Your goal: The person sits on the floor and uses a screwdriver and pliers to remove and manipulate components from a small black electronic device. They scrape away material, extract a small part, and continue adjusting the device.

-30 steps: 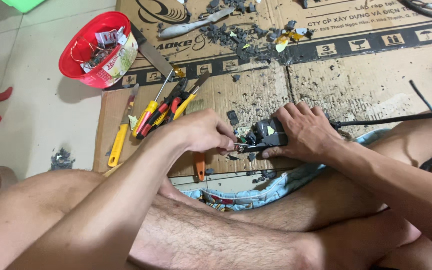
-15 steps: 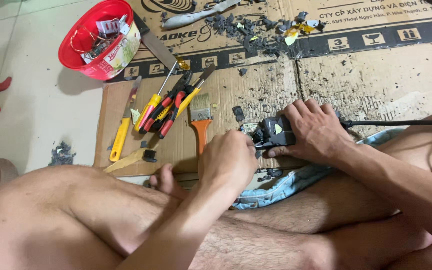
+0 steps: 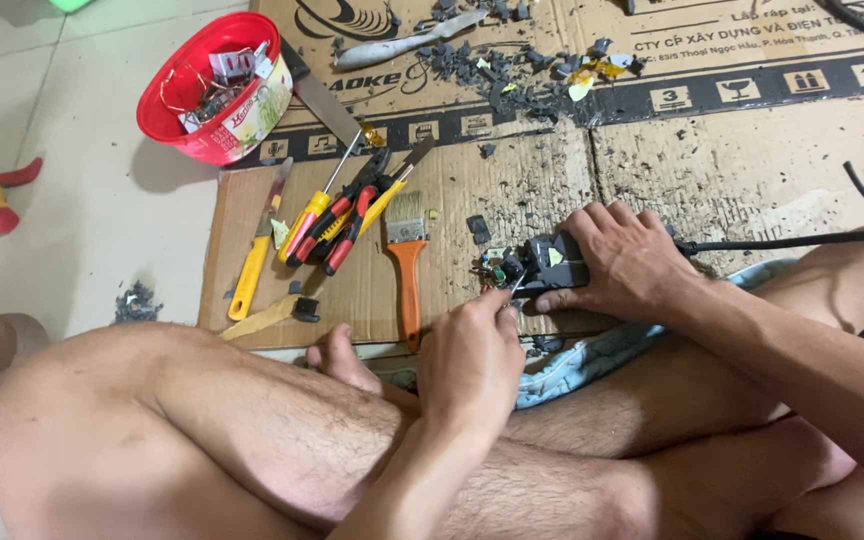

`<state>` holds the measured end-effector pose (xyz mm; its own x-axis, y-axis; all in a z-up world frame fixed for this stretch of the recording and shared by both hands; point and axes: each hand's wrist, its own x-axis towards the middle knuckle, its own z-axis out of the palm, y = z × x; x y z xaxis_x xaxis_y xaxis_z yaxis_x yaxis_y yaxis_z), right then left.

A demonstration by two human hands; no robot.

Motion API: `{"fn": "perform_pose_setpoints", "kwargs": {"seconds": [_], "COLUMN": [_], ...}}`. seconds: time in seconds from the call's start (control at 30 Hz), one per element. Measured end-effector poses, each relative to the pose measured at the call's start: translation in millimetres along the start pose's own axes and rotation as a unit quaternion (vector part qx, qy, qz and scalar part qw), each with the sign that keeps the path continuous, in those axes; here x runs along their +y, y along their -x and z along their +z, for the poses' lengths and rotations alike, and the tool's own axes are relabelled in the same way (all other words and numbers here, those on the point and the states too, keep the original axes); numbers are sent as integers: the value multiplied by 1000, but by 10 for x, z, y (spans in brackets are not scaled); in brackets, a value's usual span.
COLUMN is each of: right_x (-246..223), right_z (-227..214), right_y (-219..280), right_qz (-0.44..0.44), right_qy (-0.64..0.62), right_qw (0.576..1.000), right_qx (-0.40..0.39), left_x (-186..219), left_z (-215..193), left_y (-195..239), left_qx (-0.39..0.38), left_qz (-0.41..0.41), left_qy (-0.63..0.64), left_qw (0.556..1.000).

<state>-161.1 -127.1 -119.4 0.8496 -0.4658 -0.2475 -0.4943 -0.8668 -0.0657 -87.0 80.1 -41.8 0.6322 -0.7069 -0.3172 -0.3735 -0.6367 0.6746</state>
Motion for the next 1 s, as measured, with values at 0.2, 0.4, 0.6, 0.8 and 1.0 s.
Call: {"fn": "perform_pose_setpoints", "kwargs": {"seconds": [0.2, 0.4, 0.6, 0.8, 1.0], "right_x": [-75, -365, -377, -537, -219], "right_z": [-115, 15, -27, -471, 68], "right_y": [49, -231, -371, -122, -437], "right_qz": [35, 36, 32, 43, 96], "right_qy": [-82, -79, -73, -234, -259], "right_qw": [996, 996, 994, 962, 961], "right_qx": [-6, 0, -69, -133, 9], "left_x": [11, -232, -277, -113, -224], "left_z": [-392, -247, -158, -304, -218], "left_y": [2, -153, -126, -8, -125], "left_qx": [-8, -35, -49, -73, -71], "left_qz": [-99, -103, -82, -88, -81], "left_qy": [77, -4, -55, -58, -50], "left_qw": [992, 994, 994, 992, 993]}}
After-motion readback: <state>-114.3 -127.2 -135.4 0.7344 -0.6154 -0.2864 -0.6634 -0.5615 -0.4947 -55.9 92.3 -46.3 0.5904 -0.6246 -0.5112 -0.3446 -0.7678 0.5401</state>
